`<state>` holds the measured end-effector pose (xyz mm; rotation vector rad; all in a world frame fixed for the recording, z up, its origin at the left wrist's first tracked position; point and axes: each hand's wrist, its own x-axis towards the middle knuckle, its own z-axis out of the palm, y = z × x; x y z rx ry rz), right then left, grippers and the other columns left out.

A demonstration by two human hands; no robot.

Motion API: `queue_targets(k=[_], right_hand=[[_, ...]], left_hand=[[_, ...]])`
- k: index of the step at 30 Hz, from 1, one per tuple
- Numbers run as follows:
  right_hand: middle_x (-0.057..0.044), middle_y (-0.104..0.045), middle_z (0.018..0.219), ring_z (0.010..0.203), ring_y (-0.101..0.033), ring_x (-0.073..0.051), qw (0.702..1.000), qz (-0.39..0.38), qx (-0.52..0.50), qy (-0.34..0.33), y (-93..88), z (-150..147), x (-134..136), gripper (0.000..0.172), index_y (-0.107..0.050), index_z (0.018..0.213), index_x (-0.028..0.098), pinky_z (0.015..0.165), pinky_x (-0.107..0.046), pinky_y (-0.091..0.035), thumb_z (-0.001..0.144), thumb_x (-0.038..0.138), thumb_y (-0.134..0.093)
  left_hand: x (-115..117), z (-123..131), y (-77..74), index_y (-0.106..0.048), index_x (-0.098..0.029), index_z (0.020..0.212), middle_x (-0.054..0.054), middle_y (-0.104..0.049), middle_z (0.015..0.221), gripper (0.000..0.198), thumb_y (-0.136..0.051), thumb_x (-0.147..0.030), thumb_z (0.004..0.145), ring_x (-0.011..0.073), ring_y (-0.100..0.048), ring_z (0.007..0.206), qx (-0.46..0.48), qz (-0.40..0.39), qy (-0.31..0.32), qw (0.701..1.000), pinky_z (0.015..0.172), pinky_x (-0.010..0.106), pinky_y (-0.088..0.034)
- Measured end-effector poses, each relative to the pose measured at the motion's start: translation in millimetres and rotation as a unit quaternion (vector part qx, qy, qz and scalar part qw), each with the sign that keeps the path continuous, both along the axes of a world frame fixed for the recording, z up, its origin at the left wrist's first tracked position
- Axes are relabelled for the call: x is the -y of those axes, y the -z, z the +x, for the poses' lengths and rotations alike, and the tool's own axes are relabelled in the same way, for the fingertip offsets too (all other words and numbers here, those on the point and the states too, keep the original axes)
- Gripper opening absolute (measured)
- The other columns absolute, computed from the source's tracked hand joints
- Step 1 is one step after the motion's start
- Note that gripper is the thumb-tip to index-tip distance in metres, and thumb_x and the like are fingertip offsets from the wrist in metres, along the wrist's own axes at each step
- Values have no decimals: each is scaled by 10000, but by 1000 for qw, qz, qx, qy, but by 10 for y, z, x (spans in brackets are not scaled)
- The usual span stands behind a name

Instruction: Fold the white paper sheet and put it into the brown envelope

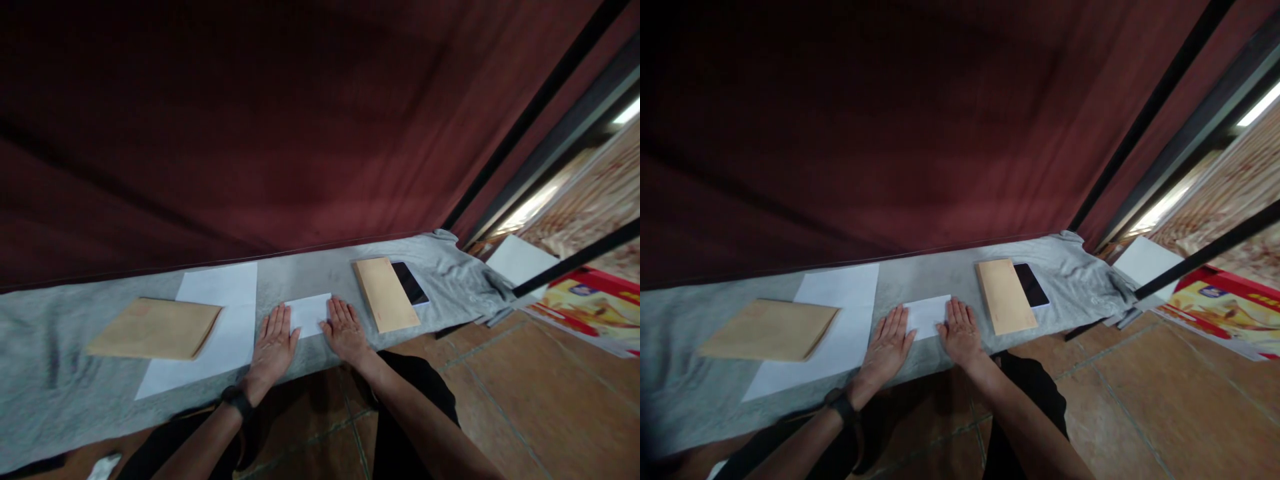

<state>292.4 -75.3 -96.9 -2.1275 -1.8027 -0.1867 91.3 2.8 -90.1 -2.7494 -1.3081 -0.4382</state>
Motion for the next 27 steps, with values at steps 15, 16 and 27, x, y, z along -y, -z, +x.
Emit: queue_targets(k=[15,16,27], right_hand=[[-122,-383,1600,1474,-389,-292,997,-71,-2,31,-157,107,59,543,-425,1533,97,1211,-461,-285,1040,317,-366],[-128,-383,1601,1474,-389,-297,997,-70,-7,33,-155,113,58,546,-423,1532,88,1210,-464,-289,1037,314,-372],[-110,-349,1629,1535,-268,-209,984,-26,-101,-146,-235,-143,-70,576,-321,1583,134,1238,-433,-309,1079,409,-276]], left_hand=[[240,178,-146,-292,-72,1571,154,-348,1628,608,-349,-215,983,263,-249,1539,46,6,55,997,1228,481,-321],[279,226,-153,-283,-83,1575,152,-350,1627,605,-354,-229,992,259,-249,1539,48,2,69,996,1223,477,-334],[392,295,-55,-357,-29,1527,222,-314,1621,575,-380,-217,984,279,-268,1527,18,-21,100,995,1228,481,-327]])
